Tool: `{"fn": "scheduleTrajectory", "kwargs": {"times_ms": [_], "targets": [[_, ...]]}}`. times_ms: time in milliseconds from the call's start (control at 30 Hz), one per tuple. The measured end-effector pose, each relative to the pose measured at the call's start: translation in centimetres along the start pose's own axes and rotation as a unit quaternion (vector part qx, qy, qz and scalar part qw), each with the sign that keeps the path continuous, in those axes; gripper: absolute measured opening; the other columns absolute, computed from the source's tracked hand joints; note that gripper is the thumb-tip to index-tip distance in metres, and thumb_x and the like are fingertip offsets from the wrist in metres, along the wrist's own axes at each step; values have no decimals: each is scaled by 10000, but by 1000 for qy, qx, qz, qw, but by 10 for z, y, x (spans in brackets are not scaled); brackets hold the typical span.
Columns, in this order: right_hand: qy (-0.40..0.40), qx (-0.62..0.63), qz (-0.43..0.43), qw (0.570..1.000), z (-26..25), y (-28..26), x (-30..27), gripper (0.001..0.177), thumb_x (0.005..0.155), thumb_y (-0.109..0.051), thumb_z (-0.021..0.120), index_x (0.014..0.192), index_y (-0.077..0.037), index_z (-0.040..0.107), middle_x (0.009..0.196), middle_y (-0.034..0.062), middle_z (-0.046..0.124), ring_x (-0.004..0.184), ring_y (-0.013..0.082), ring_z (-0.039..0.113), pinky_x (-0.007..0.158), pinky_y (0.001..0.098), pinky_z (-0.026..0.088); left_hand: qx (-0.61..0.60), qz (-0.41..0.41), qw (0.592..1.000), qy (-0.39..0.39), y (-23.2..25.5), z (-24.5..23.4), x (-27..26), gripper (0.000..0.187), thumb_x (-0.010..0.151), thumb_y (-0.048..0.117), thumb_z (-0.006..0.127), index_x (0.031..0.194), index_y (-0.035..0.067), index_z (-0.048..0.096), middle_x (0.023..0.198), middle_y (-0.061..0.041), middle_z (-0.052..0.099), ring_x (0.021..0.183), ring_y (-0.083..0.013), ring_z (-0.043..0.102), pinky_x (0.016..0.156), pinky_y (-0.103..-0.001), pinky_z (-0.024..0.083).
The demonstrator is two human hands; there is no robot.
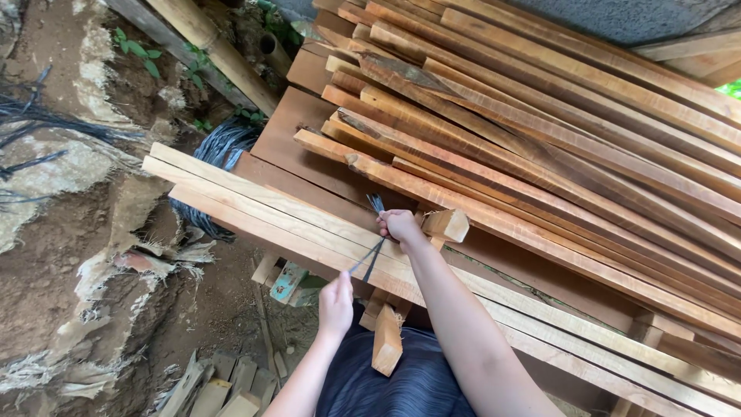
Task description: Bundling long wooden strips together using plastic ties.
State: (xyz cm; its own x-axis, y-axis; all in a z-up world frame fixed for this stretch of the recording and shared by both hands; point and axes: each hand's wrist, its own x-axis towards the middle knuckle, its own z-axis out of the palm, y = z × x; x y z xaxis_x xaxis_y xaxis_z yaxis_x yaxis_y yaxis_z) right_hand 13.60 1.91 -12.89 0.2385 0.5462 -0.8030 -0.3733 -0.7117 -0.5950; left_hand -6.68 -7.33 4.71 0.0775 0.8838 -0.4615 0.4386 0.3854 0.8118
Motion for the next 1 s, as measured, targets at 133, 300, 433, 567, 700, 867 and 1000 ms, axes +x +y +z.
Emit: {"fn": "scheduleTrajectory", "kwargs": {"times_ms": [133, 300, 433, 567, 700, 867, 1000], "targets": [[-31, 15, -3, 999, 4, -21, -32, 281, 1021, -100, 572, 848, 78, 704, 677, 70, 601, 512, 135, 507, 492, 232, 421, 42, 23, 996, -77, -33, -5, -19, 505, 1034, 314, 468, 615, 37, 523, 552, -26, 484, 509, -153, 412, 521, -313, 400], [-1, 6, -33, 999, -3, -24, -41, 297, 1039, -113, 552, 843, 53, 700, 702, 77, 635, 518, 148, 567, 505, 249, 484, 126, 73, 979, -140, -30, -15, -14, 496, 1049, 267, 441, 609, 57, 532, 518, -49, 540, 468, -176, 482, 517, -323, 435], [-64, 130, -29, 989, -16, -36, -61, 229, 1039, -115, 602, 933, 54, 714, 742, 81, 654, 581, 153, 639, 537, 238, 512, 280, 87, 932, -214, -8, -52, 29, 332, 1068, 247, 288, 904, 107, 541, 636, -34, 587, 503, -147, 556, 472, -269, 525], [-35, 45, -99, 993, -12, -41, -76, 99, 904, -108, 710, 952, -22, 707, 661, 67, 698, 444, 68, 572, 434, 179, 462, 420, 81, 894, -130, 69, -76, 71, 378, 1067, 392, 406, 1091, 156, 700, 999, -142, 767, 1008, -364, 726, 871, -501, 546], [-61, 0, -117, 991, -10, -48, -87, 126, 874, -127, 708, 782, -41, 711, 573, 54, 667, 421, 31, 488, 389, 142, 328, 443, 286, 847, -67, 104, -63, 144, 227, 1014, 322, 568, 988, 191, 752, 907, -101, 697, 948, -394, 695, 839, -500, 540], [-122, -87, -166, 975, -24, -43, -92, 178, 901, -272, 752, 760, -164, 758, 653, -28, 699, 623, 19, 569, 588, 142, 435, 472, 402, 784, 29, 98, 37, 205, 145, 940, 419, 643, 925, 329, 756, 1012, 92, 668, 1164, -205, 555, 1063, -468, 298], [-136, -149, -215, 956, -29, -34, -85, 290, 984, -221, 631, 708, -173, 705, 584, -80, 576, 573, 39, 446, 549, 178, 362, 404, 442, 790, 129, 112, 80, 175, 111, 984, 265, 602, 1023, 232, 701, 1285, 19, 620, 1366, -293, 447, 1163, -575, 209]]}}
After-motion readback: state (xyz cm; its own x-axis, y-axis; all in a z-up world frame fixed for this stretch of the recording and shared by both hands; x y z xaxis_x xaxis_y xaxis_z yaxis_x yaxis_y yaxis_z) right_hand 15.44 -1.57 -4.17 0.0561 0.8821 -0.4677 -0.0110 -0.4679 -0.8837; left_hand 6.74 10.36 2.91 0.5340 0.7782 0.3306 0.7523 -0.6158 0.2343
